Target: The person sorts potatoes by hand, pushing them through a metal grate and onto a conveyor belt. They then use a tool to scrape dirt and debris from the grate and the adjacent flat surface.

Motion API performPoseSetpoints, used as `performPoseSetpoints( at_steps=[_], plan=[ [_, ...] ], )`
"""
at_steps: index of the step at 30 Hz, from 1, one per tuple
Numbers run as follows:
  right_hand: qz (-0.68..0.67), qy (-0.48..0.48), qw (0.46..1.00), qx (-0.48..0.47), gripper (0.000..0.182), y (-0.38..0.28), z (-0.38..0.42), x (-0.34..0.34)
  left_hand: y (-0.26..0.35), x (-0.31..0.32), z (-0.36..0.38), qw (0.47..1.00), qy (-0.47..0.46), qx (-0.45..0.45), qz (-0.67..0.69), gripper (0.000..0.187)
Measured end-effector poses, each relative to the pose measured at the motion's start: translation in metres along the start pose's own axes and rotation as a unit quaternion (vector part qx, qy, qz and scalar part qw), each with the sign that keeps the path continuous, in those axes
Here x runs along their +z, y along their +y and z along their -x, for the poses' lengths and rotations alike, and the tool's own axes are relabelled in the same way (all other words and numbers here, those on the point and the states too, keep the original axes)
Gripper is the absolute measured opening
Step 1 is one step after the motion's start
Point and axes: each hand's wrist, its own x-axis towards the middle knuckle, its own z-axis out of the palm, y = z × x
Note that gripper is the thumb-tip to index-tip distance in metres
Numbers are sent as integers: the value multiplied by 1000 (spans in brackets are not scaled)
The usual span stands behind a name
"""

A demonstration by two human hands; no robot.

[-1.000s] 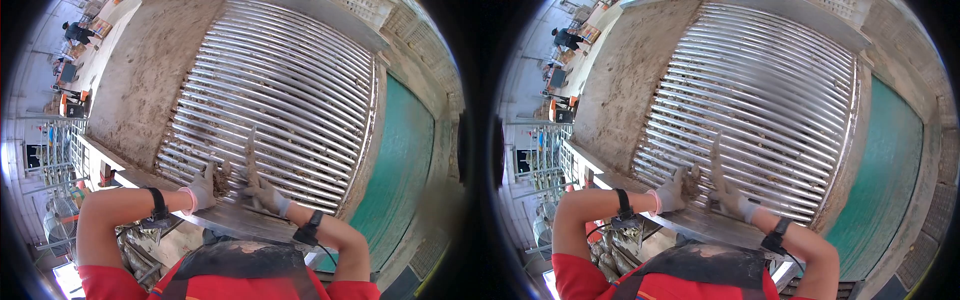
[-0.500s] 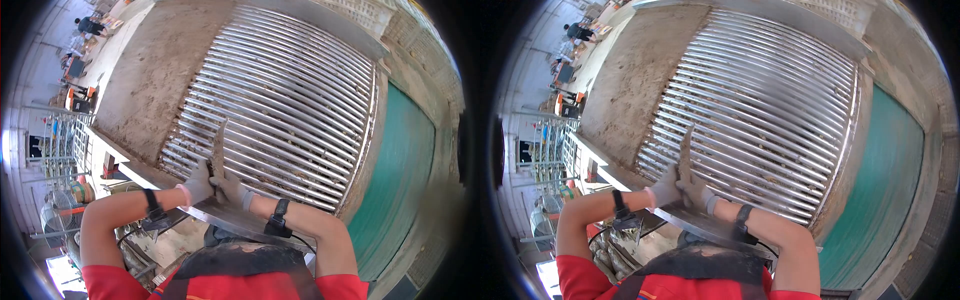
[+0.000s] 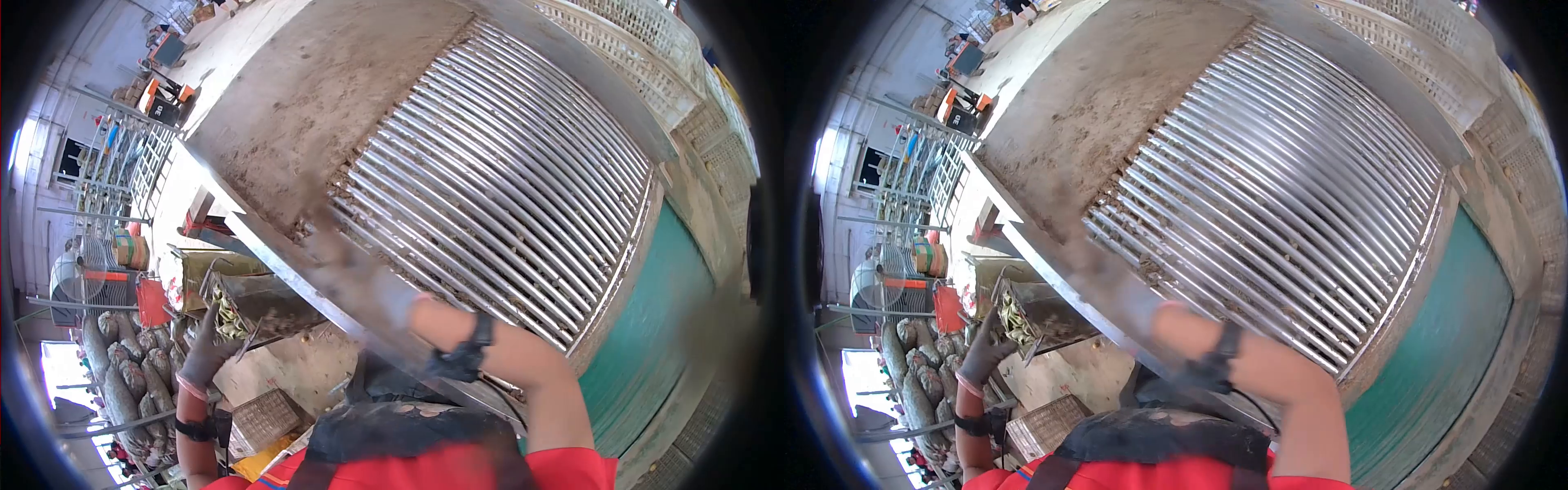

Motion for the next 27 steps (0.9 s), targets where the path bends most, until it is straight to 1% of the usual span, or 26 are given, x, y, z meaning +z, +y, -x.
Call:
performPoseSetpoints(
  at_steps=[1, 2, 3, 4, 5, 6, 7, 8, 9, 10, 11, 13, 14, 16, 17, 20, 22, 23, 26, 27],
  plan=[
    [1, 18, 1000, 10, 59, -1, 17, -27, -1, -6, -6, 992, 35, 57, -102, 83],
    [3, 35, 999, 19, 57, -1, 33, -54, 2, -12, -16, 970, 68, 114, -204, 79],
    [-39, 117, 990, 67, 55, -3, 50, -69, 41, -7, -26, 958, 110, 136, -228, 71],
    [-82, 199, 970, 111, 53, -5, 66, -79, 71, -2, -39, 955, 110, 194, -196, 66],
    [-98, 243, 962, 75, 47, 0, 86, -88, 96, 4, -51, 947, 108, 253, -165, 61],
    [-115, 290, 949, 37, 41, 7, 110, -97, 122, 14, -64, 956, 47, 256, -139, 59],
    [-101, 315, 943, 42, 40, 20, 131, -110, 145, 27, -76, 959, -17, 259, -113, 58],
    [-87, 342, 935, 47, 39, 32, 153, -121, 152, 47, -93, 942, -72, 299, -135, 57],
    [-83, 380, 919, 61, 38, 39, 176, -125, 162, 66, -111, 920, -163, 299, -197, 60],
    [-81, 418, 902, 76, 37, 47, 198, -127, 180, 87, -120, 893, -234, 273, -272, 62],
    [-87, 455, 883, 72, 37, 51, 220, -124, 196, 112, -133, 848, -291, 204, -392, 64],
    [-117, 533, 836, 61, 37, 52, 260, -103, 211, 149, -150, 804, -322, 202, -457, 69],
    [-141, 562, 815, 27, 37, 55, 278, -91, 215, 166, -155, 779, -336, 204, -489, 72],
    [-182, 619, 762, -48, 38, 63, 313, -68, 209, 195, -168, 717, -365, 305, -510, 70],
    [-183, 634, 748, -66, 40, 67, 331, -55, 206, 206, -170, 681, -378, 354, -517, 69],
    [-192, 706, 677, -82, 38, 90, 371, -27, 191, 219, -168, 651, -366, 385, -543, 59],
    [-211, 720, 656, -81, 39, 104, 390, -16, 197, 220, -171, 619, -379, 428, -539, 44],
    [-220, 722, 651, -83, 39, 110, 396, -16, 202, 220, -172, 607, -379, 446, -538, 39],
    [-202, 701, 683, -36, 42, 117, 409, -28, 209, 223, -166, 572, -388, 427, -584, 30],
    [-182, 698, 692, -7, 44, 115, 411, -38, 187, 228, -185, 581, -357, 476, -555, 25]
  ],
)
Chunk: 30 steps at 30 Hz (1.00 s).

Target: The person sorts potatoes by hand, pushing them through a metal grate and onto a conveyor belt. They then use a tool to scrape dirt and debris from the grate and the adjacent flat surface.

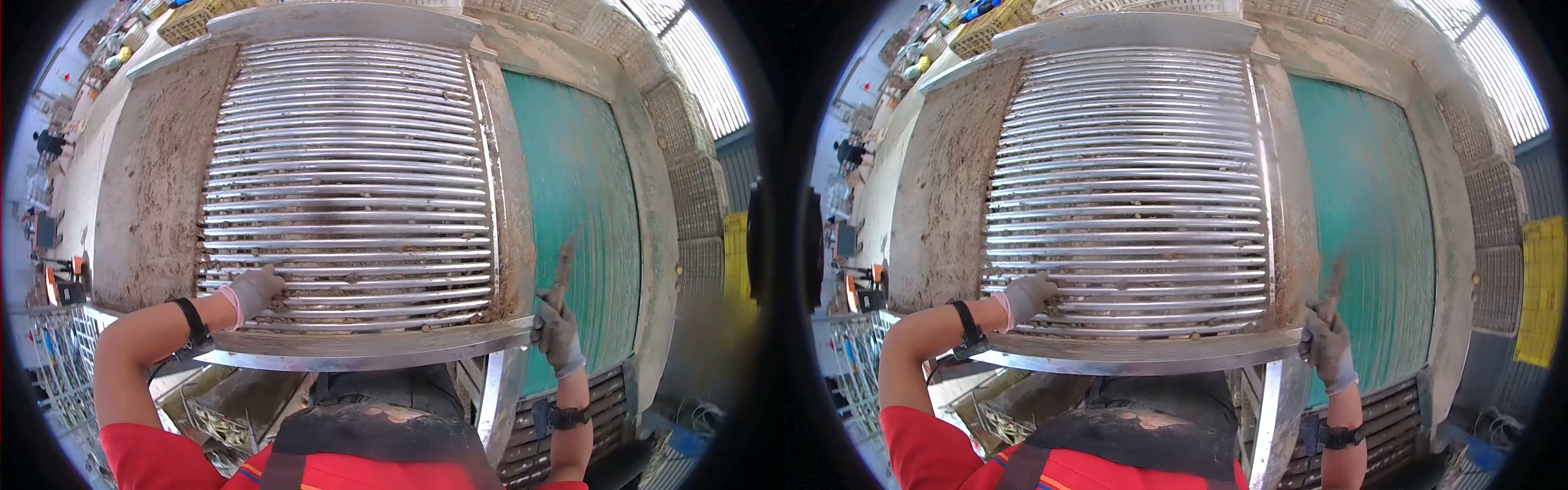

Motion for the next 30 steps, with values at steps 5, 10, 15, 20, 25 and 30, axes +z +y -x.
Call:
performPoseSetpoints(
  at_steps=[5, 10, 15, 20, 25, 30],
  plan=[
    [237, -125, 958, -106, 57, -14, -57, 6, 11, 4, -4, 998, -23, -65, 2, 18],
    [597, -305, 672, -315, 54, -73, -74, 79, 56, -47, 17, 967, 25, -49, 250, 17],
    [756, -325, 535, -191, 52, -27, -136, 144, 96, -64, 88, 818, 192, -116, 530, 11],
    [832, -268, 483, -44, 50, -75, -145, 76, 112, 23, 196, 639, 315, -221, 666, 16],
    [760, -378, 506, -153, 46, -108, -87, 118, 156, 120, 225, 486, 325, -331, 740, 15],
    [700, -467, 422, -337, 47, -39, -86, 218, 182, 185, 216, 466, 313, -389, 730, 34]
  ],
)
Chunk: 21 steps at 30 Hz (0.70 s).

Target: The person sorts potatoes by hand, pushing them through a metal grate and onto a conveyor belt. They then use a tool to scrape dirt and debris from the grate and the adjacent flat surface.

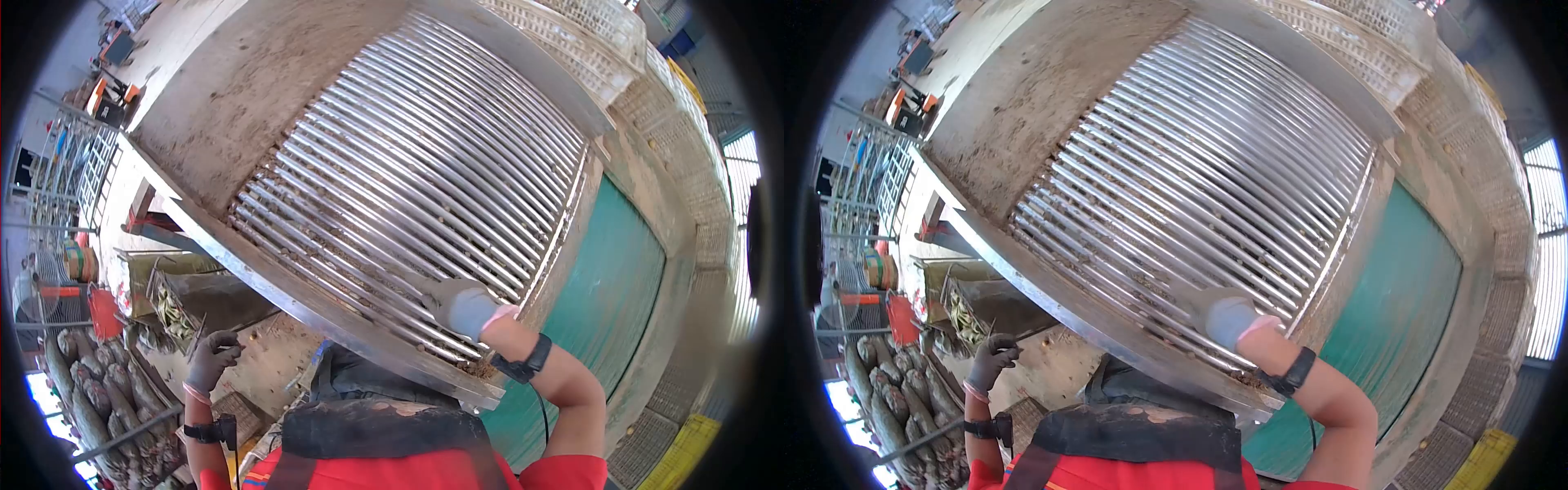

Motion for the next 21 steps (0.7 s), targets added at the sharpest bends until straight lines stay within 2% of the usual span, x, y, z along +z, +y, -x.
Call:
performPoseSetpoints(
  at_steps=[1, 2, 3, 5, 6, 8, 9, 10, 12, 13, 14, 15, 17, 18, 20, 21],
  plan=[
    [22, -50, 998, 20, 47, -7, -5, -5, -1, -1, 1, 1000, 23, 7, -4, 40],
    [65, -123, 986, 94, 48, -8, 0, -5, -6, -7, 4, 999, 24, -12, -32, 54],
    [111, -195, 960, 167, 49, 1, 15, -2, -18, -11, 5, 998, 52, 10, -39, 54],
    [196, -268, 930, 155, 51, 62, 69, 34, -52, -23, 7, 992, 104, 47, -57, 54],
    [164, -268, 933, 175, 51, 82, 92, 42, -72, -30, 0, 979, 114, 130, -105, 45],
    [90, -232, 945, 212, 49, 82, 99, 22, -56, -27, -6, 992, 103, 72, 19, 38],
    [41, -196, 953, 228, 48, 52, 94, -6, -42, -28, -7, 991, 97, 41, 77, 34],
    [-9, -152, 958, 241, 47, 20, 81, -30, -24, -18, -11, 986, 135, 42, 82, 26],
    [-5, -68, 982, 176, 45, -47, 31, -60, 5, -7, -23, 982, 159, 88, 56, 25],
    [-2, -60, 989, 136, 43, -68, 0, -62, 14, -5, -27, 978, 170, 110, 44, 25],
    [-56, -6, 995, 77, 42, -76, -27, -49, 19, -4, -29, 977, 172, 117, 46, 25],
    [-37, -15, 998, 41, 42, -97, -45, -55, 23, -4, -31, 976, 172, 122, 47, 25],
    [20, -82, 996, 27, 41, -106, -60, -53, 27, -4, -29, 976, 167, 130, 53, 25],
    [57, -136, 988, 49, 41, -93, -64, -33, 31, -7, -27, 976, 161, 133, 58, 26],
    [130, -245, 956, 92, 40, -60, -73, 12, 29, -13, -25, 976, 165, 128, 67, 25],
    [149, -312, 931, 119, 39, -60, -67, 4, 23, -14, -20, 975, 175, 120, 73, 24]
  ],
)
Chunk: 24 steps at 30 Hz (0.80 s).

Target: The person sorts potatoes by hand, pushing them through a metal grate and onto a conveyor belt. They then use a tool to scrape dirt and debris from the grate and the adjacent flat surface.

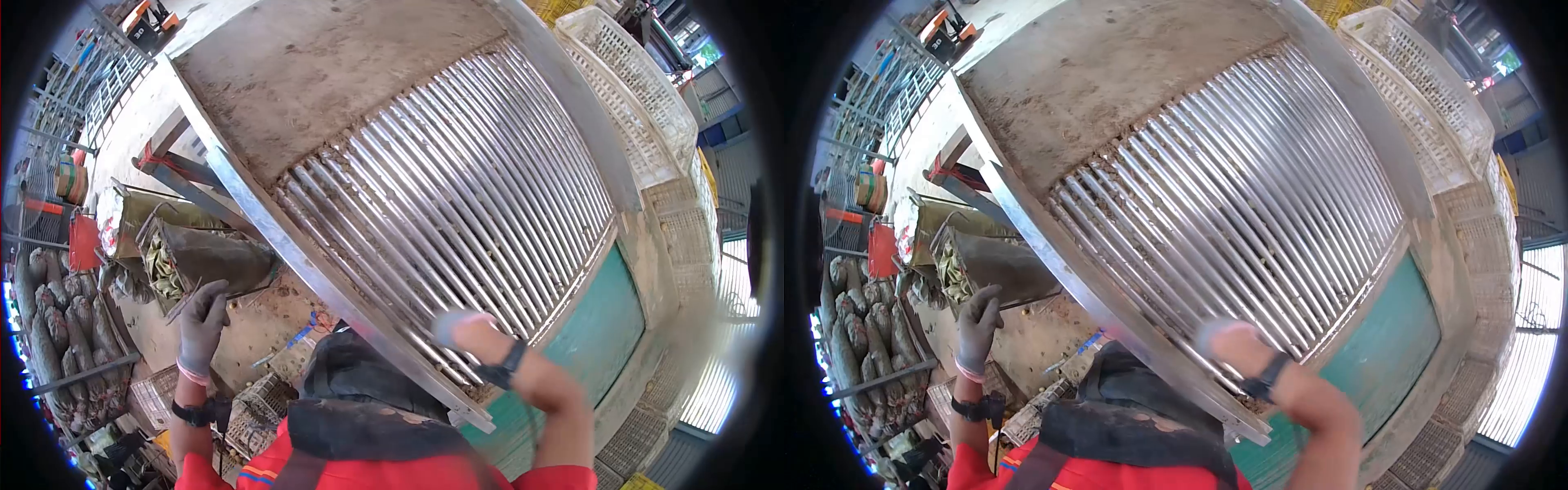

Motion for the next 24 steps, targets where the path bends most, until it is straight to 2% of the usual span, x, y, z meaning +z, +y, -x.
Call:
performPoseSetpoints(
  at_steps=[1, 2, 3, 6, 8, 9, 11, 15, 16, 18, 21, 22, 23, 24],
  plan=[
    [24, -74, 997, 21, 38, 4, 9, -1, -5, -4, 2, 1000, 12, -8, 5, 23],
    [33, -120, 983, 137, 39, 12, 22, 7, -12, -8, 0, 1000, 16, -9, 18, 22],
    [97, -173, 963, 181, 44, 9, 42, -6, -22, -12, 0, 999, 22, -13, 32, 22],
    [-10, -104, 987, 122, 51, 9, 71, -51, -31, -10, 3, 996, 41, -50, 60, 22],
    [-93, 87, 990, 58, 51, -27, 88, -94, -31, -1, -6, 996, 31, -45, 74, 22],
    [-39, 175, 984, -9, 47, -39, 73, -98, -20, 3, -6, 995, 9, -56, 82, 21],
    [30, 197, 979, -47, 43, -36, 38, -89, -14, 7, -12, 998, -18, -31, 47, 20],
    [64, -61, 994, 65, 41, 5, -2, -18, -13, -8, -12, 1000, -27, -4, 15, 21],
    [199, -94, 965, 139, 33, 24, 11, 15, -16, -16, -10, 999, -18, -16, 28, 21],
    [64, -183, 957, 218, 45, 45, 55, 18, -24, -23, -11, 997, 7, -39, 61, 22],
    [-61, -125, 974, 179, 57, 32, 93, -43, -23, -12, -23, 995, 37, -9, 93, 23],
    [-33, -3, 997, 64, 50, 30, 83, -50, -22, -6, -32, 994, 36, 16, 97, 24],
    [25, 125, 991, -44, 46, 29, 74, -57, -25, 1, -41, 994, 53, 62, 76, 25],
    [-75, 179, 981, -15, 39, 2, 75, -88, -14, 7, -46, 992, 37, 109, 59, 25]
  ],
)
